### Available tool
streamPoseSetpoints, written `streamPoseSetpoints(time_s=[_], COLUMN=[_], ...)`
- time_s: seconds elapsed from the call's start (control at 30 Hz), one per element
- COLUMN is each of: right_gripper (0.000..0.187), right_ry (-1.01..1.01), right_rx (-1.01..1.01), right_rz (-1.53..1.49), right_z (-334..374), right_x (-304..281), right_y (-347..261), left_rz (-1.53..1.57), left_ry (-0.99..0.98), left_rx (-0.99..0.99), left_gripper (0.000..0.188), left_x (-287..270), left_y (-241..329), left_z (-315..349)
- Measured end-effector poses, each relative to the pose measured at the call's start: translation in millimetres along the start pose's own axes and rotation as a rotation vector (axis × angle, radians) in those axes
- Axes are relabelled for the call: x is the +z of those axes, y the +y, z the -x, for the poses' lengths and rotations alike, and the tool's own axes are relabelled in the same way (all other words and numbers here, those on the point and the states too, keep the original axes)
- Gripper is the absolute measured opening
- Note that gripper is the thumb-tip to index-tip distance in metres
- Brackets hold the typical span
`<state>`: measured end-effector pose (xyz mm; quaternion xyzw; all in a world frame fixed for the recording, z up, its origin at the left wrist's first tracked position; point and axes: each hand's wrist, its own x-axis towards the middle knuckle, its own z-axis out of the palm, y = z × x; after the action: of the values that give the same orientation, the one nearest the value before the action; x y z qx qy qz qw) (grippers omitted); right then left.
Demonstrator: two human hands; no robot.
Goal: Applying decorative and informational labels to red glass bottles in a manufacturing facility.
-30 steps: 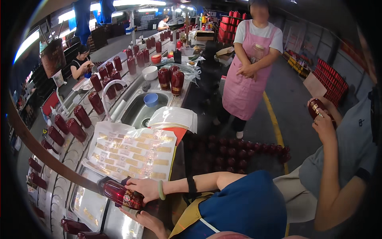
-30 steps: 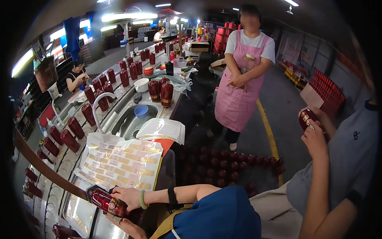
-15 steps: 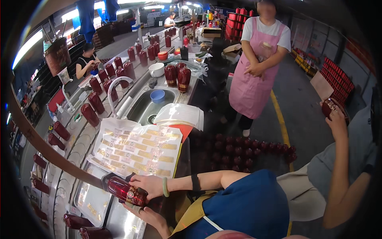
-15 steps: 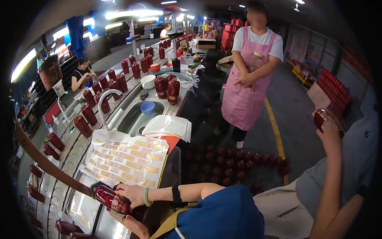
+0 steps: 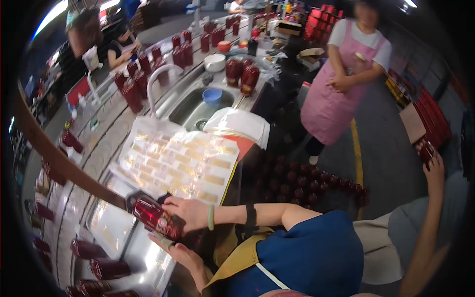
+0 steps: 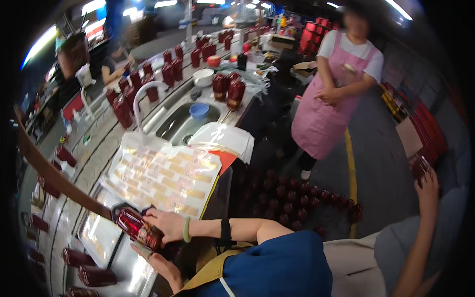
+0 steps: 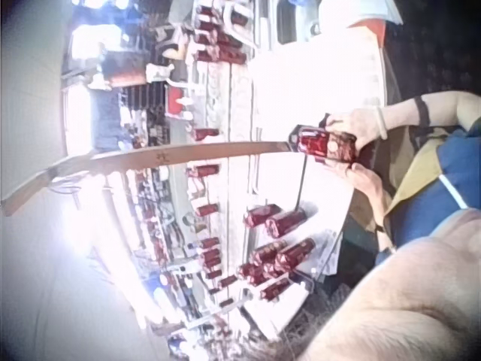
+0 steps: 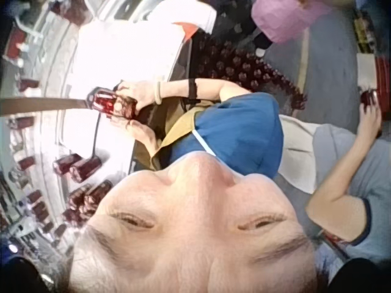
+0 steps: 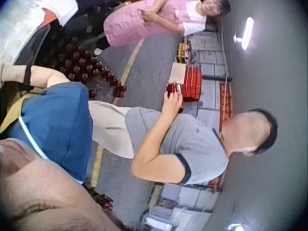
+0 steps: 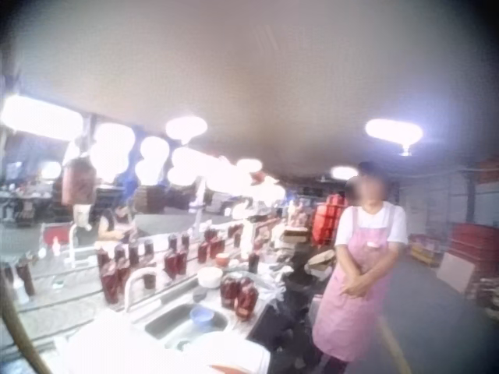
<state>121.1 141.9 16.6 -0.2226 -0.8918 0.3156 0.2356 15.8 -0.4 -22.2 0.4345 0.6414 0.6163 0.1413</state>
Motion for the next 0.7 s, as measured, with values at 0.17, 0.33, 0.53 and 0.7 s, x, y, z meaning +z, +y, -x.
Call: streamPoseSetpoints(time_s=[0.17, 0.33, 0.53, 0.7], right_gripper=[0.102, 0.099, 0.1, 0.101], right_ry=[0.087, 0.003, -0.006, -0.008], right_rx=[-0.093, 0.014, 0.029, -0.029], right_rz=[0.006, -0.109, -0.217, -0.217], right_z=[-6, -6, -11, -18], right_x=[8, 1, -17, -31], right_y=[4, -4, -5, -7], left_rz=[-0.246, -0.2, -0.261, -0.396], left_ry=[-0.059, 0.002, -0.071, -0.169], left_rx=[-0.029, -0.002, -0.057, -0.027], left_gripper=[0.097, 0.098, 0.103, 0.102], left_x=[-7, -15, -14, -16], left_y=[1, 6, 8, 17], left_z=[-5, 2, 4, 8])
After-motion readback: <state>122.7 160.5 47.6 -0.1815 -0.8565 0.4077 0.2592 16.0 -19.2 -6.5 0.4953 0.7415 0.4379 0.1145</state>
